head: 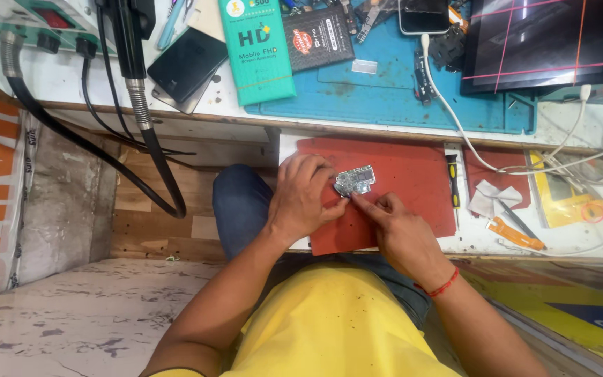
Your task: The person scrapes a small electronic component on a red mat using a small tool, then uses a hot air gun to heat the component. The workspace contains various tools and electronic parts.
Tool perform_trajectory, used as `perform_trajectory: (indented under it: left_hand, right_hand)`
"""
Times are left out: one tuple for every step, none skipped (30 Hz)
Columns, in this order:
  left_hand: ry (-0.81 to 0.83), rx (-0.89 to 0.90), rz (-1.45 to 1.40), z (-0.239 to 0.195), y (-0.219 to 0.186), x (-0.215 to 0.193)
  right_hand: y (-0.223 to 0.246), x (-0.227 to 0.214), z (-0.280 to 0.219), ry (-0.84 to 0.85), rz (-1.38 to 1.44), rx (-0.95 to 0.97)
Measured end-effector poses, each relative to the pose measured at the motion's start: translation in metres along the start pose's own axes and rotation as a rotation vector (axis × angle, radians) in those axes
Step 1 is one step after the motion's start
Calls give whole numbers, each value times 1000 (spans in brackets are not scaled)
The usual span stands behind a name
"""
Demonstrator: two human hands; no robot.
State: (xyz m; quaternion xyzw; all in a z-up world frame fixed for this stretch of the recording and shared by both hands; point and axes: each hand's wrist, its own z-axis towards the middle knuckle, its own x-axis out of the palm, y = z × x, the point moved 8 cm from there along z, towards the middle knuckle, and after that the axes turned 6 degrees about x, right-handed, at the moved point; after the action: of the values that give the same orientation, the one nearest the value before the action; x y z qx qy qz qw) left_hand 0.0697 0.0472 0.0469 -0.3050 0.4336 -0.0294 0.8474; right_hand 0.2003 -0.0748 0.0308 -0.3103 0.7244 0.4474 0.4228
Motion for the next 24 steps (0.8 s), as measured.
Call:
perform_trajectory:
  left_hand:
    - [4, 4, -4, 1, 0, -1]
    - [-2, 9, -5, 2, 0, -1]
    - [-7, 13, -6, 3, 0, -1]
    - [-14, 7, -9, 2, 0, 0]
    - [-10, 5, -10, 0, -1, 2]
    - [-3, 4, -6, -1, 0, 2]
    - [4, 2, -2, -2, 1, 3]
    - [2, 3, -1, -3, 1, 3]
    - [0, 3, 0, -3, 1, 3]
    - [-8, 4, 2, -2, 1, 3]
    - [-2, 2, 3, -1, 1, 5]
    - [1, -5, 11, -1, 1, 5]
    - [4, -12, 19, -1, 1, 5]
    - [2, -8, 15, -1, 2, 2]
    - [-1, -4, 10, -1, 3, 0]
    - [-1, 2, -6, 0, 1, 1]
    - [8, -3, 2, 0, 2, 2]
    - [13, -14, 6, -1, 2, 5]
    - [18, -25, 9, -2, 1, 7]
    - [14, -27, 1, -3, 1, 7]
    - [10, -28, -6, -2, 0, 6]
    - [15, -24, -12, -2, 1, 4]
    - [6, -17, -1, -1, 3, 1]
    - [-1, -11, 0, 1, 2, 2]
  right_hand:
    - [3, 2, 0, 36, -6, -14]
    - [-1, -5, 2, -28, 6, 32]
    - [-5, -11, 4, -92, 18, 78]
    - [-10, -16, 3, -147, 26, 120]
    - [-8, -11, 2, -81, 26, 75]
    - [-3, -4, 2, -16, 33, 28]
    - [0, 3, 1, 50, 40, -19]
    - [-1, -1, 0, -13, 54, -15]
    - [-2, -5, -1, -76, 68, -11]
    - [-4, -10, -1, -141, 78, -11]
    - [-6, -11, -2, -149, 72, 3]
    - [-6, -12, -1, -154, 69, 8]
    - [-6, -14, 0, -160, 65, 12]
    - [-2, -9, 2, -109, 64, -10]
    - [2, -4, 4, -58, 62, -32]
    - [4, -1, 3, -6, 56, -45]
    - [0, -4, 2, -53, 57, 8]
    - [-6, -9, 1, -96, 53, 60]
    - [-11, -13, -1, -139, 47, 112]
    - [-6, -10, 0, -98, 36, 58]
    - [-1, -8, 1, -57, 24, 5]
    - [5, -4, 1, -19, 21, -43]
    - [7, -6, 3, -37, 24, -36]
    - [5, -7, 2, -52, 21, -21]
